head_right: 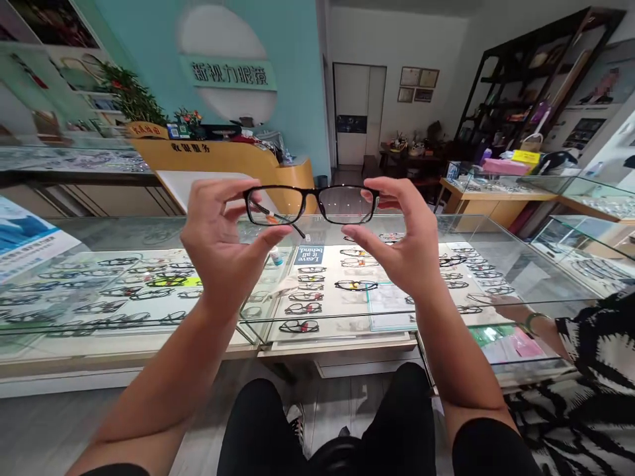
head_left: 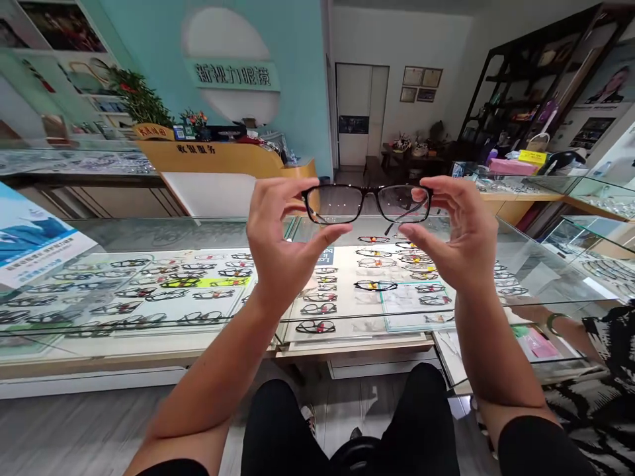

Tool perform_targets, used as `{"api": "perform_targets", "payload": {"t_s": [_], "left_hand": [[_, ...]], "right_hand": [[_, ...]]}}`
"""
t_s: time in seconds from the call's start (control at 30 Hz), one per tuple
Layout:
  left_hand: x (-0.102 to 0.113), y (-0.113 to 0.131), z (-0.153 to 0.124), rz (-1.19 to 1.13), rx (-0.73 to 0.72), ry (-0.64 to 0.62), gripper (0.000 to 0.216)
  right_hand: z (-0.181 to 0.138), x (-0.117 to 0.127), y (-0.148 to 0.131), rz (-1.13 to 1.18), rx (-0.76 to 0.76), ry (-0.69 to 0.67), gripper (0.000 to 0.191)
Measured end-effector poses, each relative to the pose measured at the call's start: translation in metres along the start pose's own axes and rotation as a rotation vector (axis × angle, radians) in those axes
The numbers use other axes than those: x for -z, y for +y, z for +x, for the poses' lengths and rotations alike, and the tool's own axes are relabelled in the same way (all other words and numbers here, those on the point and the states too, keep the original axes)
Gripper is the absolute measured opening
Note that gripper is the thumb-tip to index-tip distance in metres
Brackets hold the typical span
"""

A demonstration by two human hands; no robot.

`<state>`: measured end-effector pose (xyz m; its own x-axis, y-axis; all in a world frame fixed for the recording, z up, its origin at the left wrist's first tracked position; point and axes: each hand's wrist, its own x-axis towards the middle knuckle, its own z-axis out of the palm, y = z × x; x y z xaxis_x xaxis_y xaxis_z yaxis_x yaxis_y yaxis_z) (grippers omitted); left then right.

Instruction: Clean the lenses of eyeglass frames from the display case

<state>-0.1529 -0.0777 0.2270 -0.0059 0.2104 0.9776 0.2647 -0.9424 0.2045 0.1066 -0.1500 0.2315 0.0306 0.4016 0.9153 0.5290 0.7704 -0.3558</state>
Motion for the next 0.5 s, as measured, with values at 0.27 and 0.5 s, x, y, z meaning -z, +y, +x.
{"api": "perform_targets", "payload": {"t_s": [0.27,0.5], "left_hand": [[0.006,0.032,0.015,-0.130,0.139,0.065,0.072],[0.013,0.070,0.014,-0.212,0.268,0.128,0.061]], "right_hand": [[0.019,0.014,-0.044,0.072,0.052,0.040,0.048],[0.004,0.011,-0.064,0.205,-0.145,0.147,0.055]]}}
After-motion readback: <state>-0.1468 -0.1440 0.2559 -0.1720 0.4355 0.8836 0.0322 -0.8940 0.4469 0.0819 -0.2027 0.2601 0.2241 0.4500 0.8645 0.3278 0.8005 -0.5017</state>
